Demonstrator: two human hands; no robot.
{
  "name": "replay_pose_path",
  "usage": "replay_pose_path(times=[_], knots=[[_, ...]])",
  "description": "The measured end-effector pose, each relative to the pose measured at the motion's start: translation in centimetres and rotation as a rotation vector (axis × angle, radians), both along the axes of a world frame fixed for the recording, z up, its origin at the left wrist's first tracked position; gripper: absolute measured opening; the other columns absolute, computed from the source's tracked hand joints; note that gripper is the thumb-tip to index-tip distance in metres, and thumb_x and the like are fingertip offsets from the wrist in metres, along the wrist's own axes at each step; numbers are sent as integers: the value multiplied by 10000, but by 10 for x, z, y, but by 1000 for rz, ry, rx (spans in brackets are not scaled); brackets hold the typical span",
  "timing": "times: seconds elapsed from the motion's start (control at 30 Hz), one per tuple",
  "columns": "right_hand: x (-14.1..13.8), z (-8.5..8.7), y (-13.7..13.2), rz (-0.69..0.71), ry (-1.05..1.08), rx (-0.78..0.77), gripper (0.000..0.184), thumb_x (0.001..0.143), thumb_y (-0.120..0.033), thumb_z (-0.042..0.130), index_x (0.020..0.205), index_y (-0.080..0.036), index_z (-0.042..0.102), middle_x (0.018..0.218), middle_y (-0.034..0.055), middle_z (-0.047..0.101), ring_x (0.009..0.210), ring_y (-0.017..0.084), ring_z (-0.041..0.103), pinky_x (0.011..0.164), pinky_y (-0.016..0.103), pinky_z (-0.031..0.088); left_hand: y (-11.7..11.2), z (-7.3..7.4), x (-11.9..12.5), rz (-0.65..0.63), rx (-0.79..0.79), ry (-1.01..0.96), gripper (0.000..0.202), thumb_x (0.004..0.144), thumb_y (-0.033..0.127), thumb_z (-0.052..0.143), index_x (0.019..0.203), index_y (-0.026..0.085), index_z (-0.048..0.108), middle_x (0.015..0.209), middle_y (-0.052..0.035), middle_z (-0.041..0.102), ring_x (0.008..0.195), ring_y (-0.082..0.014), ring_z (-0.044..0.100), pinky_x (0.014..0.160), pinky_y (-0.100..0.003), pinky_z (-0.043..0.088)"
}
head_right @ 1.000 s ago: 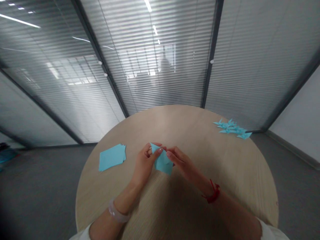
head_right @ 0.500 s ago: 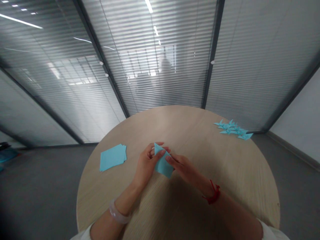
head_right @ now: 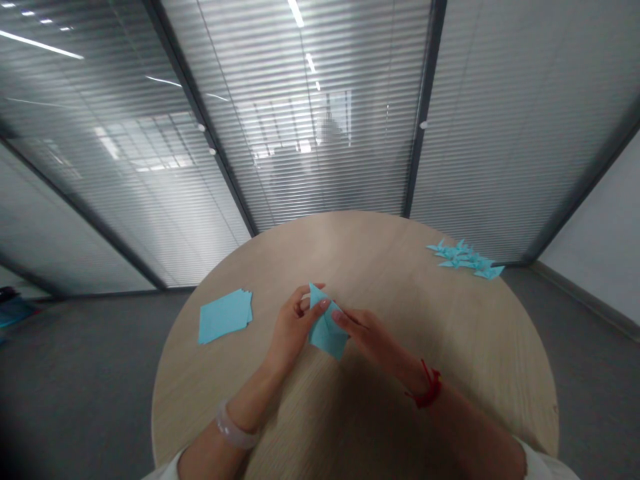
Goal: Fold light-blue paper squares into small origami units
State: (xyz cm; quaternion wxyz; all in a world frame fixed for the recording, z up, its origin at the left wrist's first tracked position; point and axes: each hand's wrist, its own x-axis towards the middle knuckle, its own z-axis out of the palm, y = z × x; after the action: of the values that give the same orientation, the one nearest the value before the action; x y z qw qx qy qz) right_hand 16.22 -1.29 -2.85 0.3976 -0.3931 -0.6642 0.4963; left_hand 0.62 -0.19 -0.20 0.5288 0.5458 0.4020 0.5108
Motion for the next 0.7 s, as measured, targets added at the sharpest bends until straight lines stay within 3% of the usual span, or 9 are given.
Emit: replay_pose_path(times=[0.13, 0.43, 0.7], knots=[[1, 0, 1, -25, 7, 9, 542, 863, -650, 428, 764, -150, 611, 716, 25, 585, 661, 163, 513, 621, 274, 427, 1, -2, -1, 0, 20, 61, 375, 750, 365, 695, 1044, 166, 575, 649, 25, 634, 545, -111, 566, 498, -202, 419], [0, 2, -1, -32, -14, 17, 545, 860, -662, 424, 782, -168, 643, 689, 30, 611, 720, 204, 565, 649, 298, 470, -3, 3, -1, 17, 35, 104, 417, 745, 380, 697, 1086, 176, 571, 710, 3, 646, 639, -141, 596, 558, -228, 424], [1, 3, -4, -3, -96, 79, 514, 902, -616, 394, 800, -171, 630, 722, 23, 620, 678, 169, 551, 606, 271, 441, -2, 0, -2, -9, 66, 169, 387, 766, 349, 667, 1097, 183, 556, 699, 19, 607, 644, -144, 566, 586, -239, 417]])
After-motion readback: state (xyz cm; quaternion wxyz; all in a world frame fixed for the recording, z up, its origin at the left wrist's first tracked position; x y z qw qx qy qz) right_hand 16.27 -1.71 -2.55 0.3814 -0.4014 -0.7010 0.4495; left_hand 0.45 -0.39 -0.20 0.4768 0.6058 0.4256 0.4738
